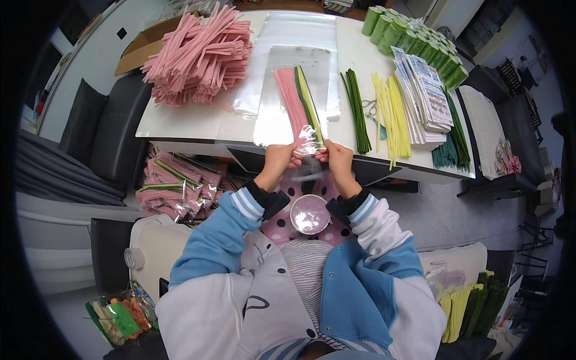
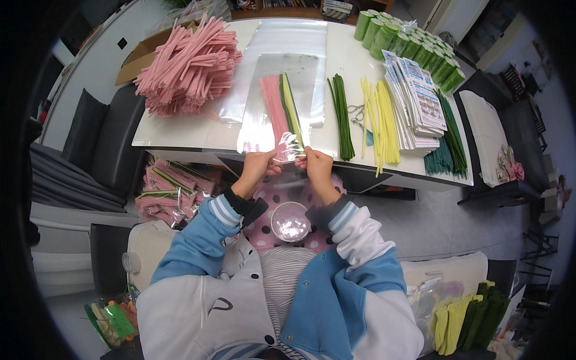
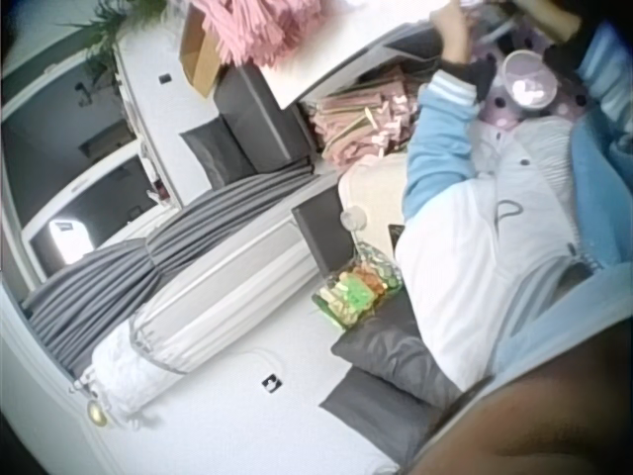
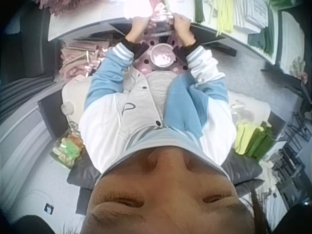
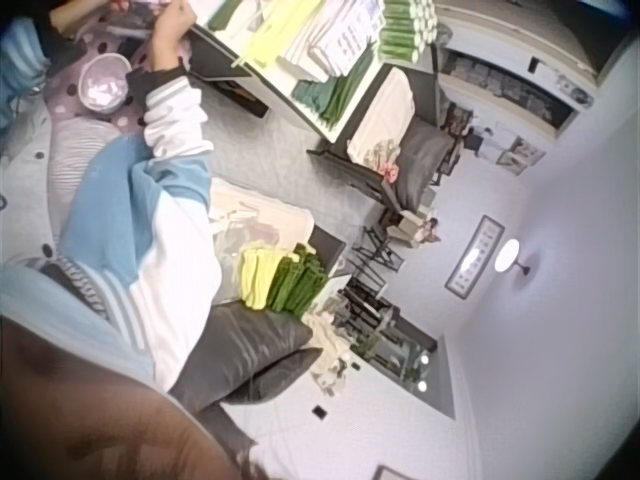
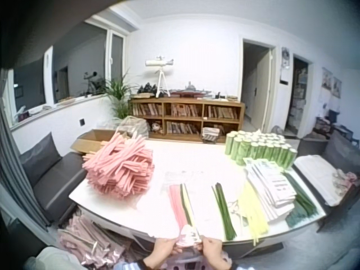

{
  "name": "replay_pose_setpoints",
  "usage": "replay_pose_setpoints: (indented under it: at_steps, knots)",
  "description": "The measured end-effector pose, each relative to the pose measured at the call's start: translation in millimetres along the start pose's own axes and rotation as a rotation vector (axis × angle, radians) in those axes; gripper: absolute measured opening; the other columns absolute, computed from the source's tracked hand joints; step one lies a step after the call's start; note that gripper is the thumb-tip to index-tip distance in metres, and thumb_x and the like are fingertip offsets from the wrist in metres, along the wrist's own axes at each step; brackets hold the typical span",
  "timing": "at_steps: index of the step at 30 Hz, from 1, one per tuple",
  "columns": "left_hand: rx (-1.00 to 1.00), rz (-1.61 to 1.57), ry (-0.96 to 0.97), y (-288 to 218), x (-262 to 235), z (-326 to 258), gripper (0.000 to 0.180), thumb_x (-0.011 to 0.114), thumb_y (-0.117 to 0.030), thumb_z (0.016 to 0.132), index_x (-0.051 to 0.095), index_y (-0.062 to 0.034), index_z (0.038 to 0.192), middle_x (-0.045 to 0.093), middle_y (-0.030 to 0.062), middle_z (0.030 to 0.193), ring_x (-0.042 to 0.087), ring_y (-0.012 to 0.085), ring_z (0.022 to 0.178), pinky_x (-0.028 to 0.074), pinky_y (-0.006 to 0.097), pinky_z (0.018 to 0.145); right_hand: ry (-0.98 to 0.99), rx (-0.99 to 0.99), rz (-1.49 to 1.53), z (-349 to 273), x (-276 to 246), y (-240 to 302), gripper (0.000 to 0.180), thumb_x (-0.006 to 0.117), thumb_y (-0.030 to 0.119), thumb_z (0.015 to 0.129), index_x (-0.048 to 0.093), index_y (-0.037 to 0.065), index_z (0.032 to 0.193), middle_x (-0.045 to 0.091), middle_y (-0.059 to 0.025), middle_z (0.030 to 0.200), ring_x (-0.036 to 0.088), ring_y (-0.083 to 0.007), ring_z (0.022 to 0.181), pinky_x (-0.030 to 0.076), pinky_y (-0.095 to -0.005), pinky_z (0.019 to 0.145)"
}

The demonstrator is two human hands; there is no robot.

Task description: The person repeatedly gathers pink, green, and yellow strips, aligns them, places them into clear plastic bags, and seals the bags. The person handles the strips and bags by hand, working at a table with multiple piles of strips and stacks of bags.

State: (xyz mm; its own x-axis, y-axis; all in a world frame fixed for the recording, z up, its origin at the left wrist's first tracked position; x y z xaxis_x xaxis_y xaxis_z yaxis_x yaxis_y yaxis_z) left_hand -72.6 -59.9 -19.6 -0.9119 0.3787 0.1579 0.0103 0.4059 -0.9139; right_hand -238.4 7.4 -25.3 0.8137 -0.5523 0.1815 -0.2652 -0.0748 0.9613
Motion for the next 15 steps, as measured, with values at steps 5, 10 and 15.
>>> replay_pose_setpoints:
  at_steps: [5, 10, 15]
  knots:
    - [-0.045, -0.078, -0.039, 7, -4, 3, 0.014, 0.059, -0.011, 0.086, 0.059, 0.0033, 0.084, 0.063, 0.0118, 0.077, 0.063, 0.0178, 0.062, 0.052, 0.027, 0.051, -0.014, -0.004, -0.003, -1, 1, -3, 0.031, 0.056, 0.02, 0.091, 0.063, -0.006, 0.075, 0.064, -0.01, 0.066, 0.062, -0.0138, 0.053, 0.046, -0.02, 0.048]
    - [-0.028, -0.242, -0.031, -6, 3, 14, 0.007, 0.062, -0.006, 0.082, 0.058, -0.0014, 0.085, 0.06, 0.0067, 0.081, 0.061, 0.0156, 0.068, 0.054, 0.031, 0.059, 0.025, 0.024, -0.035, -7, 6, 5, 0.029, 0.059, 0.02, 0.089, 0.063, -0.006, 0.076, 0.064, -0.0099, 0.068, 0.061, -0.0145, 0.051, 0.046, -0.0212, 0.048]
    - [0.054, -0.227, 0.088, -25, 17, 6, 0.013, 0.063, -0.006, 0.083, 0.06, 0.0, 0.095, 0.064, 0.0054, 0.082, 0.06, 0.0111, 0.07, 0.051, 0.024, 0.064, 0.009, 0.062, -0.125, -9, 6, 29, 0.029, 0.064, 0.024, 0.086, 0.06, -0.001, 0.073, 0.063, -0.0075, 0.071, 0.062, -0.0121, 0.059, 0.047, -0.022, 0.05]
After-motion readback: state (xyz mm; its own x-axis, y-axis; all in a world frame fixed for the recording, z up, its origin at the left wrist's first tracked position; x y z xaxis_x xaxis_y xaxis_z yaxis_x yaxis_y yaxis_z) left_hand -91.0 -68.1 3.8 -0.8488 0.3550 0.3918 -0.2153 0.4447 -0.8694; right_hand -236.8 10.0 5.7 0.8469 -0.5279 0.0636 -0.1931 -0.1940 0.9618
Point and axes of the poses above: each hand's wrist, its own z-axis towards the middle knuckle, its own x-axis out of the palm, y = z × x, the point moved 6 cm from there along z, towards the middle knuckle
